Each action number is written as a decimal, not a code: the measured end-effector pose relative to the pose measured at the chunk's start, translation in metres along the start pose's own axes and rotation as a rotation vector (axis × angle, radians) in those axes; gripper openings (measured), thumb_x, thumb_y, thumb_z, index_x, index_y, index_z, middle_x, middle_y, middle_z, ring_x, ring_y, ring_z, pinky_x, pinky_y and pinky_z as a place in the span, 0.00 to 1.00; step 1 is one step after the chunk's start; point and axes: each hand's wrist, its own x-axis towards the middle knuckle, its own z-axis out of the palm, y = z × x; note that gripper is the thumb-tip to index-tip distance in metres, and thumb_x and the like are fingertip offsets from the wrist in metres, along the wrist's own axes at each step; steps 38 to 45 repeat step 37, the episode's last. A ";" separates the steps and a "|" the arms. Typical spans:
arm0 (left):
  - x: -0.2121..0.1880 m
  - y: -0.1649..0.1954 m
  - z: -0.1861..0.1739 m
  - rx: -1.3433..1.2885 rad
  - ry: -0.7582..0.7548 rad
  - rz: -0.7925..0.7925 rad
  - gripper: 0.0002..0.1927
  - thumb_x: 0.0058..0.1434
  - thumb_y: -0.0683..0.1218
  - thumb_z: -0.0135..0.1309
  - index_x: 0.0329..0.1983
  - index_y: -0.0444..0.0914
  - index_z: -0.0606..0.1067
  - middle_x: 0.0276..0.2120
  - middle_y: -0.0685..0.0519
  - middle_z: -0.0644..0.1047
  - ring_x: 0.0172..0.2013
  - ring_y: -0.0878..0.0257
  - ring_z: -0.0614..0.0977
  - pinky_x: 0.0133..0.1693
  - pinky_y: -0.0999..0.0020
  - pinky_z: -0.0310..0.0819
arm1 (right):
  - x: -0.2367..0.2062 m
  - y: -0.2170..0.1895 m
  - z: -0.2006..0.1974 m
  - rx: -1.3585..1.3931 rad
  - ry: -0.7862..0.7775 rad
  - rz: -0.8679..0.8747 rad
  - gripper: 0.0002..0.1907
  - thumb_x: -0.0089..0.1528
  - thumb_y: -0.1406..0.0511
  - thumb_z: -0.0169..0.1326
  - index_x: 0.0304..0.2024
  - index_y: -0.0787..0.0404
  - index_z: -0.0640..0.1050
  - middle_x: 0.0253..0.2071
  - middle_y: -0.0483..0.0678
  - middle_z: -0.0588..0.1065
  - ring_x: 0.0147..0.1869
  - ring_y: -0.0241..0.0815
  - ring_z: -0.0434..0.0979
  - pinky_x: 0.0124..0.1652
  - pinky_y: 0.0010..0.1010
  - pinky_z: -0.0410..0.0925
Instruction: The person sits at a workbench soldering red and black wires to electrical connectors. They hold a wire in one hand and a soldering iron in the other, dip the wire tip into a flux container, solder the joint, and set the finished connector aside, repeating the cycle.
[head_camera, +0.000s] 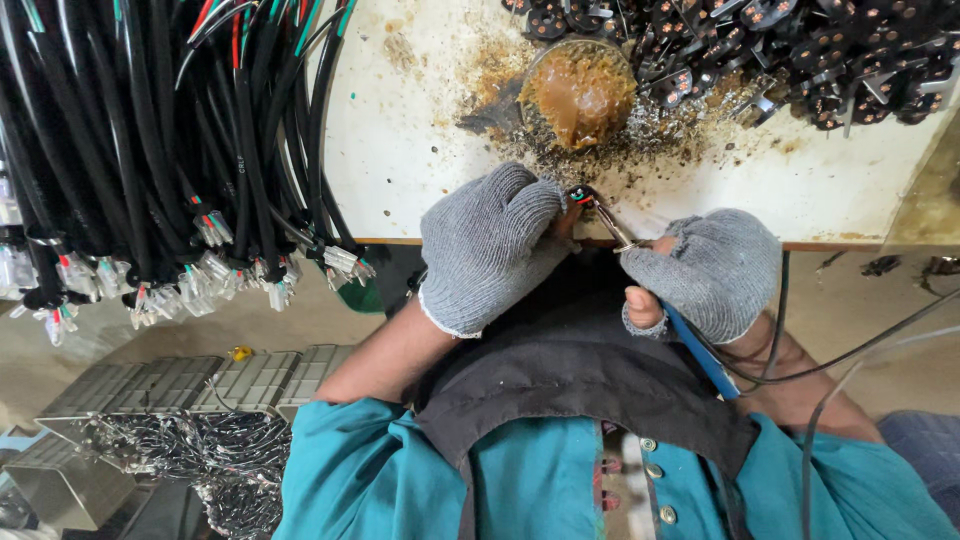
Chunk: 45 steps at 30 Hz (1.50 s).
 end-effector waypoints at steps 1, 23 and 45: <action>0.000 -0.001 0.000 -0.001 -0.005 0.000 0.10 0.58 0.49 0.66 0.32 0.45 0.75 0.27 0.51 0.71 0.26 0.51 0.77 0.27 0.54 0.67 | -0.001 0.000 0.001 -0.019 -0.016 0.006 0.11 0.55 0.55 0.64 0.34 0.52 0.83 0.23 0.43 0.74 0.26 0.50 0.74 0.28 0.45 0.63; -0.001 -0.004 -0.002 -0.016 -0.005 0.046 0.10 0.56 0.47 0.67 0.32 0.47 0.74 0.28 0.53 0.71 0.28 0.53 0.78 0.28 0.56 0.69 | 0.002 0.000 0.007 -0.137 -0.163 0.015 0.13 0.51 0.53 0.59 0.32 0.49 0.85 0.21 0.43 0.75 0.23 0.49 0.72 0.24 0.45 0.62; -0.001 -0.004 -0.003 -0.017 -0.036 0.023 0.12 0.54 0.48 0.67 0.30 0.48 0.72 0.27 0.54 0.71 0.28 0.54 0.78 0.28 0.56 0.68 | -0.020 0.010 0.001 -0.005 -0.096 0.010 0.12 0.48 0.58 0.65 0.35 0.50 0.83 0.22 0.46 0.73 0.26 0.54 0.73 0.25 0.47 0.60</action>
